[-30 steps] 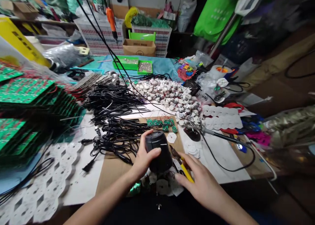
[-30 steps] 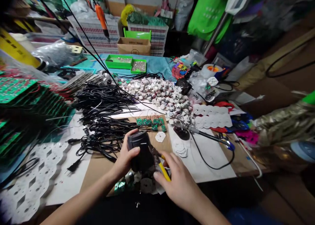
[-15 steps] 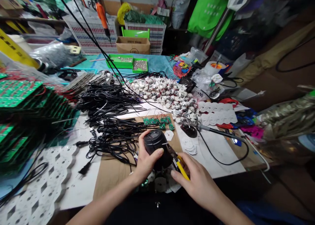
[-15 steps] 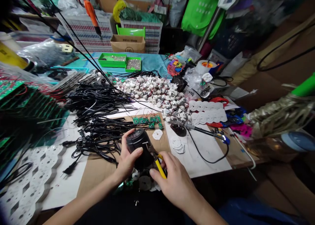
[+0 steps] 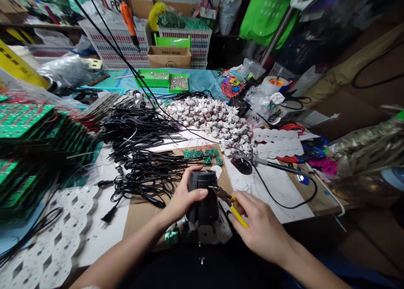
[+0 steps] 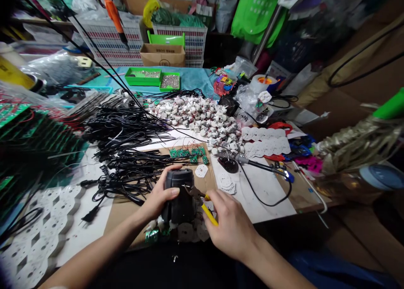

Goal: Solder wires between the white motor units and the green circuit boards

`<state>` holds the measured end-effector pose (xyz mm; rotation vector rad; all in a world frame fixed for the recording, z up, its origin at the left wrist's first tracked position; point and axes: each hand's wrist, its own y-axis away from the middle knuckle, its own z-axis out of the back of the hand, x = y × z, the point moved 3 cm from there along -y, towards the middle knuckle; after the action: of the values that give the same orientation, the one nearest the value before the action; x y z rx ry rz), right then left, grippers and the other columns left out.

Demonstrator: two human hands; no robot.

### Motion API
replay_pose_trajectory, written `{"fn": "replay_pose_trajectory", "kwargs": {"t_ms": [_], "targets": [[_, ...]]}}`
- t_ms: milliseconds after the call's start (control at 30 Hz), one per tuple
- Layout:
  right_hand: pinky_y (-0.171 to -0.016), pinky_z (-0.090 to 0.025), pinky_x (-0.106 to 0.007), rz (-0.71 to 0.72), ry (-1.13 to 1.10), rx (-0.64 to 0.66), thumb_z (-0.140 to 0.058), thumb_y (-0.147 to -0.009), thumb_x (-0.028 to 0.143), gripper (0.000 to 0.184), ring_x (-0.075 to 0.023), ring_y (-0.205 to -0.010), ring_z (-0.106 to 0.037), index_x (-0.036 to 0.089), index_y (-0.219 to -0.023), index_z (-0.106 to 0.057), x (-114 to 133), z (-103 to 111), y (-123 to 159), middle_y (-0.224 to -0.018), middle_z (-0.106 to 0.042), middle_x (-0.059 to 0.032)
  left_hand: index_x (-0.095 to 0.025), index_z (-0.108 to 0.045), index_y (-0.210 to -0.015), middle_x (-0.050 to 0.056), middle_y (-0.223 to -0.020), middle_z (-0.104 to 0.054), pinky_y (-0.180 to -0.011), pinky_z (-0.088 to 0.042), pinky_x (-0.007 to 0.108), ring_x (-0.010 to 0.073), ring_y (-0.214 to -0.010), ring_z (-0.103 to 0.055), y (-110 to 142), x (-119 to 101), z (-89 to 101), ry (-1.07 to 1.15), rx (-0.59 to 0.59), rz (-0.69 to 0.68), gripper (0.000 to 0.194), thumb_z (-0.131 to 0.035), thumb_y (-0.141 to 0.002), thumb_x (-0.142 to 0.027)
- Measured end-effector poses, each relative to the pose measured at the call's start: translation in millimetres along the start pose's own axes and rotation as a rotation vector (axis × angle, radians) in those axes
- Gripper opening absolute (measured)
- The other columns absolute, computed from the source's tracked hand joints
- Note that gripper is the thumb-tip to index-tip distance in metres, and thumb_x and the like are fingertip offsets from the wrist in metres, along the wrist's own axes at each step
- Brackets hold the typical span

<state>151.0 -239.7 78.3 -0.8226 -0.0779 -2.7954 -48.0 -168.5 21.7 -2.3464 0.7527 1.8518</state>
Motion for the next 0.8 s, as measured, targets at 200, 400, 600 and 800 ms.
{"fn": "replay_pose_trajectory", "kwargs": {"t_ms": [200, 400, 600, 800], "targets": [[-0.073, -0.050, -0.037, 0.289, 0.396, -0.168, -0.053, -0.077, 0.006, 0.034, -0.0266, -0.081, -0.057, 0.014, -0.108, -0.062, -13, 19, -10, -0.086, -0.061, -0.0094, -0.019, -0.054, -0.125, 0.008, -0.104, -0.070, -0.075, -0.052, 0.034, 0.0237, -0.085, -0.067, -2, -12, -3.5, 0.142, 0.198, 0.236, 0.070, -0.079, -0.067, -0.050], [-0.074, -0.050, -0.032, 0.015, 0.028, 0.015, -0.058, -0.082, 0.014, 0.026, -0.0223, -0.084, -0.060, 0.021, -0.107, -0.060, -5, 19, -14, -0.093, -0.064, -0.0061, -0.026, -0.040, -0.139, 0.008, -0.119, -0.067, -0.088, -0.054, 0.038, 0.0240, -0.099, -0.066, 0, -6, -3.9, 0.013, -0.073, -0.123, 0.082, -0.082, -0.072, -0.047], [-0.067, -0.042, -0.026, -0.357, -0.406, 0.288, -0.059, -0.077, 0.024, 0.014, -0.0168, -0.074, -0.056, 0.022, -0.091, -0.057, 8, 10, -7, -0.078, -0.060, 0.0012, -0.024, -0.036, -0.142, 0.010, -0.126, -0.063, -0.101, -0.051, 0.043, 0.0270, -0.112, -0.065, -3, 14, -9.2, -0.204, -0.266, -0.360, 0.087, -0.083, -0.073, -0.048], [-0.066, -0.038, -0.027, -0.523, -0.687, 0.361, -0.060, -0.077, 0.038, 0.027, -0.0156, -0.071, -0.051, 0.020, -0.097, -0.058, 5, 4, 8, -0.075, -0.056, 0.0022, -0.024, -0.037, -0.142, 0.012, -0.128, -0.060, -0.100, -0.052, 0.044, 0.0270, -0.113, -0.065, -2, 22, -16.0, -0.377, -0.367, -0.508, 0.086, -0.083, -0.074, -0.049]]}}
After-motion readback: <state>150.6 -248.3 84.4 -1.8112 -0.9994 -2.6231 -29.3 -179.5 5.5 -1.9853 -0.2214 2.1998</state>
